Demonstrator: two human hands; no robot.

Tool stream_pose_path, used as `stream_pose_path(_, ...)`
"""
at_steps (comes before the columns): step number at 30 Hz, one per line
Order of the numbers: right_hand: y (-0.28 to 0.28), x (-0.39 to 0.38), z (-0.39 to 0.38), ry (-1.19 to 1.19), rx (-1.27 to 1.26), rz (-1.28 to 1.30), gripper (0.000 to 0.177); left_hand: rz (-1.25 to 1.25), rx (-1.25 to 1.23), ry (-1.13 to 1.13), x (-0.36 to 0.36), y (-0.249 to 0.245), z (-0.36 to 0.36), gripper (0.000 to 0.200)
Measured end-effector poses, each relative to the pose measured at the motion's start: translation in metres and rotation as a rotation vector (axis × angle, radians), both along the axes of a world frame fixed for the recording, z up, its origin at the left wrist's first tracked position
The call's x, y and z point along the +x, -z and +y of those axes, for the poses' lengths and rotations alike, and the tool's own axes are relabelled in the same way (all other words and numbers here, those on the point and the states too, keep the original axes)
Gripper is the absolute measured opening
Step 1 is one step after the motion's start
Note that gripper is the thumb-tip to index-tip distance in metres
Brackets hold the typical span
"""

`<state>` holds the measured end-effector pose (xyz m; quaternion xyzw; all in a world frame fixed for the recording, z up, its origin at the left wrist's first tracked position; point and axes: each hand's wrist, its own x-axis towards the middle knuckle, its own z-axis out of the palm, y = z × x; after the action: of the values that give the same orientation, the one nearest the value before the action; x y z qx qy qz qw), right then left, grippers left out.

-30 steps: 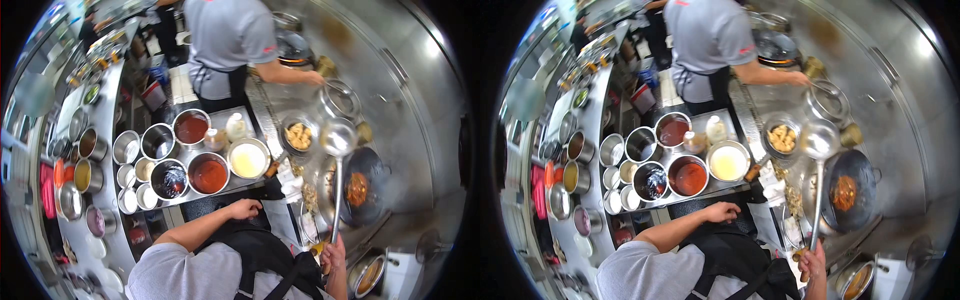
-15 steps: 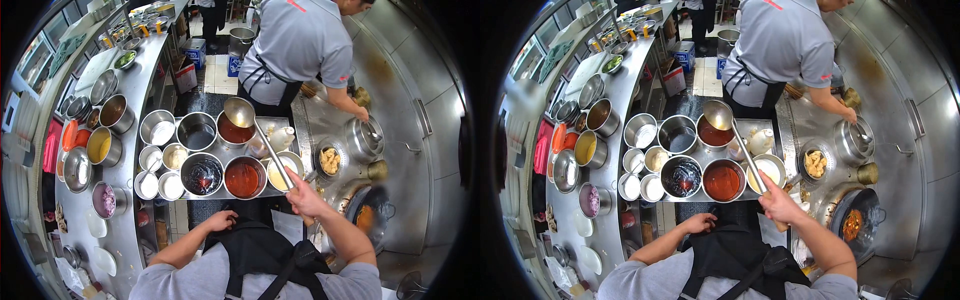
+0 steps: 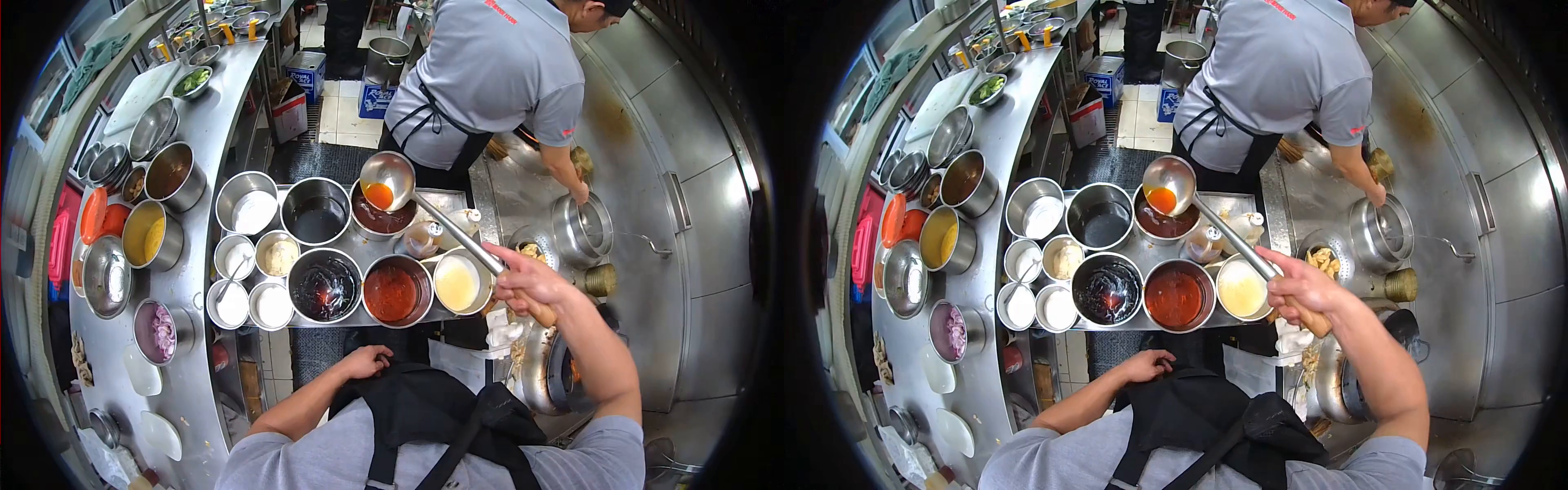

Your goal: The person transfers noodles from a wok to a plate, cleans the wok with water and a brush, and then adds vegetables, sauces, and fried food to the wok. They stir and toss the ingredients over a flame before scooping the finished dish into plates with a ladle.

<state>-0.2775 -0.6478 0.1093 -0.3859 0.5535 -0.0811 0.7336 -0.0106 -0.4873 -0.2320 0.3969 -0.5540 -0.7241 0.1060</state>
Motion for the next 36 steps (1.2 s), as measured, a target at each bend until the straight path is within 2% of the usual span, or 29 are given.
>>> stream_pose_path(2,0.005,-0.014,0.016,0.174,0.071,-0.261,0.073,-0.008,-0.015,0.006,0.001,0.003,0.002,0.044)
stream_pose_path(3,0.008,-0.018,0.027,0.179,0.069,-0.264,0.073,0.012,0.025,-0.006,0.001,0.006,0.004,0.045)
stream_pose_path(6,0.020,-0.026,0.052,0.288,0.140,-0.639,0.073,-0.004,0.098,0.023,0.005,-0.006,-0.004,0.046)
stream_pose_path(11,0.034,-0.051,0.091,0.443,0.147,-0.798,0.075,-0.057,0.084,0.197,-0.005,-0.033,-0.030,0.047)
stream_pose_path(13,0.042,-0.078,0.119,0.415,0.101,-0.885,0.076,-0.010,0.129,0.166,-0.019,-0.046,-0.040,0.047)
stream_pose_path(14,0.039,-0.090,0.140,0.497,0.101,-0.892,0.077,-0.011,0.121,0.255,-0.029,-0.051,-0.045,0.047)
stream_pose_path(16,0.033,-0.113,0.191,0.638,0.006,-0.895,0.078,0.031,0.170,0.264,-0.047,-0.056,-0.052,0.048)
stream_pose_path(17,0.025,-0.123,0.219,0.715,-0.033,-0.895,0.078,0.023,0.166,0.336,-0.058,-0.057,-0.057,0.048)
stream_pose_path(19,0.007,-0.137,0.276,0.916,-0.157,-0.783,0.078,0.106,0.281,0.284,-0.085,-0.057,-0.065,0.047)
stream_pose_path(21,-0.011,-0.150,0.323,1.071,-0.276,-0.614,0.080,0.171,0.211,0.291,-0.123,-0.048,-0.080,0.043)
stream_pose_path(23,-0.023,-0.170,0.357,1.192,-0.346,-0.354,0.082,0.244,0.080,0.187,-0.184,-0.059,-0.100,0.037)
stream_pose_path(25,-0.020,-0.196,0.378,1.167,-0.432,0.126,0.080,0.396,0.052,0.144,-0.252,-0.043,-0.142,0.035)
stream_pose_path(27,-0.016,-0.226,0.382,1.130,-0.297,0.573,0.079,0.299,0.015,-0.106,-0.324,-0.064,-0.171,0.037)
stream_pose_path(29,0.016,-0.264,0.398,1.131,-0.282,0.649,0.078,0.159,0.097,-0.285,-0.382,-0.051,-0.201,0.029)
stream_pose_path(31,0.053,-0.302,0.412,1.246,-0.342,0.629,0.078,0.092,0.182,-0.376,-0.429,0.005,-0.232,0.024)
stream_pose_path(34,0.097,-0.318,0.426,1.257,-0.258,0.903,0.077,0.073,0.235,-0.469,-0.457,0.017,-0.235,0.024)
stream_pose_path(35,0.116,-0.325,0.439,1.264,-0.256,0.898,0.077,0.052,0.230,-0.510,-0.463,0.023,-0.238,0.025)
stream_pose_path(36,0.133,-0.331,0.455,1.180,-0.210,1.026,0.078,0.063,0.220,-0.565,-0.467,0.029,-0.240,0.024)
